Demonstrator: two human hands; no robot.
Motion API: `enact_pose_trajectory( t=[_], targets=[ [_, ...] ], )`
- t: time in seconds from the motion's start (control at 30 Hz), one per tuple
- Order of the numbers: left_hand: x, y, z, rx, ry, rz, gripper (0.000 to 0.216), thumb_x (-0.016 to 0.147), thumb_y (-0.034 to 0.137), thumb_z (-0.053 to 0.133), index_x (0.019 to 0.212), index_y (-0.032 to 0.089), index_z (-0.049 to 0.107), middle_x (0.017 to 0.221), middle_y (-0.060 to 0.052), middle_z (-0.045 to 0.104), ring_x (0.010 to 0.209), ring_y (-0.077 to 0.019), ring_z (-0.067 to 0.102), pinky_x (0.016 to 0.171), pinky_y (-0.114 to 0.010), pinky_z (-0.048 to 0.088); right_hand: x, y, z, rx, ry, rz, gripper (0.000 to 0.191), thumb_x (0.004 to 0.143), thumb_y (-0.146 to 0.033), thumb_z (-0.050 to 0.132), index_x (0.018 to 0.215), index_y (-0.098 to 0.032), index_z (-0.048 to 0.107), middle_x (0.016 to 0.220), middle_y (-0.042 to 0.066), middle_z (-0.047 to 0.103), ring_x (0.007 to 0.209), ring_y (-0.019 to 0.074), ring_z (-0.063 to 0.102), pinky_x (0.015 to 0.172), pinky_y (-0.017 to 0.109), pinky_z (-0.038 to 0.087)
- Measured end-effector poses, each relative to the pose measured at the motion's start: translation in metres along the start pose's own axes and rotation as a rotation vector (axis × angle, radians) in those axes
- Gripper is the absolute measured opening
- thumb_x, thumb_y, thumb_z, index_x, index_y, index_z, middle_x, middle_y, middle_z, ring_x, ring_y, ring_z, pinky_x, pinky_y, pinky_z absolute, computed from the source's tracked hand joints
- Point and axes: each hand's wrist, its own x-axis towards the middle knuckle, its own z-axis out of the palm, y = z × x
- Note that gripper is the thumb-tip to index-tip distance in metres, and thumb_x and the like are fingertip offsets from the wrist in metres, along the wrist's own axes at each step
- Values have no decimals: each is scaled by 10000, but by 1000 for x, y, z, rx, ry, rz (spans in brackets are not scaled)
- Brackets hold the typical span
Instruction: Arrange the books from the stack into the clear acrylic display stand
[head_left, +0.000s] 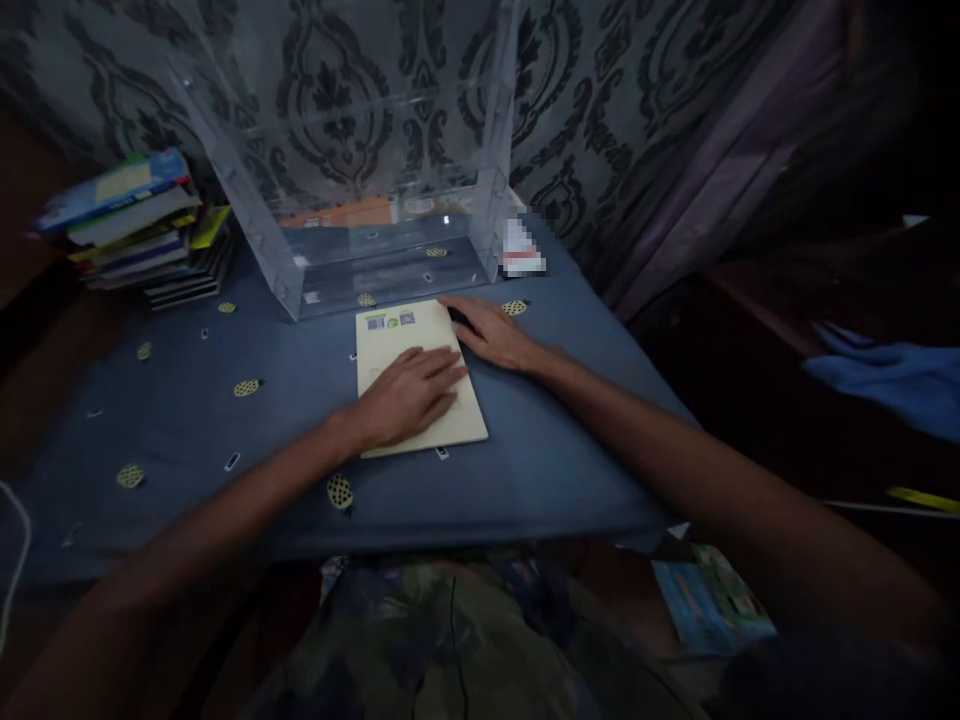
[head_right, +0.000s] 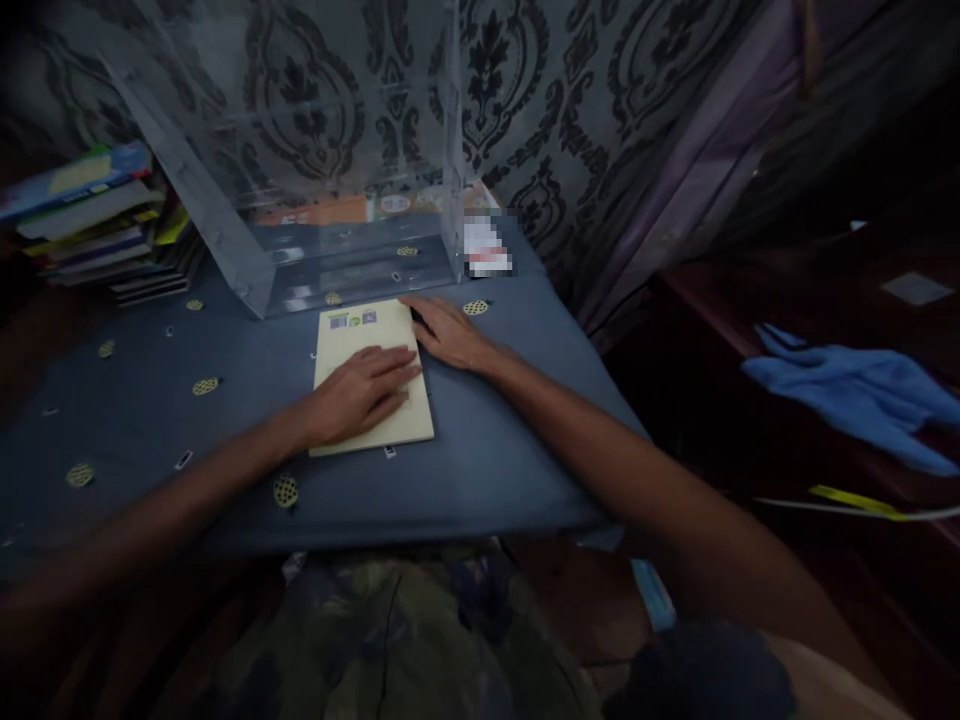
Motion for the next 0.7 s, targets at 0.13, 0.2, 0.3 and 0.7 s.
enact_pose_trajectory(
  t=[0.13, 0.2, 0.3, 0.7],
  targets=[
    [-27, 37, -3, -20, -55, 86, 421, 1058, 357, 418, 1414, 163, 530, 1509, -131, 526, 1447, -255, 433, 1202, -496, 326, -1, -2, 0, -40, -3, -4, 475, 990, -336, 441, 1411, -127, 508, 1457, 153, 569, 1354, 289, 515, 1146, 516, 401],
    [-33, 45, -1, -18, -45, 103, 431, 1056, 365, 430, 1428, 164, 516, 1520, -129, 515, 1459, -255, 417, 1208, -494, 321, -1, -4, 0, -59, -4, -11, 477, 993, -358, 454, 1399, -117, 522, 1468, 162, 559, 1371, 288, 501, 1158, 506, 388],
    [-36, 46, 3, -7, -1, 92, 379, 1070, 308, 390, 1392, 188, 551, 1482, -115, 560, 1428, -230, 464, 1191, -475, 356, -2, -7, 0, -87, -9, -13, 463, 989, -356, 462, 1383, -127, 543, 1478, 161, 552, 1381, 291, 499, 1158, 515, 388],
    [-36, 45, 6, 35, 34, 100, 382, 1073, 199, 339, 1415, 188, 510, 1466, -103, 577, 1426, -224, 466, 1185, -473, 372, -23, -33, -4, -210, -45, -69, 471, 1018, -332, 385, 1424, -150, 539, 1514, 155, 524, 1448, 287, 435, 1170, 548, 373]
  ],
)
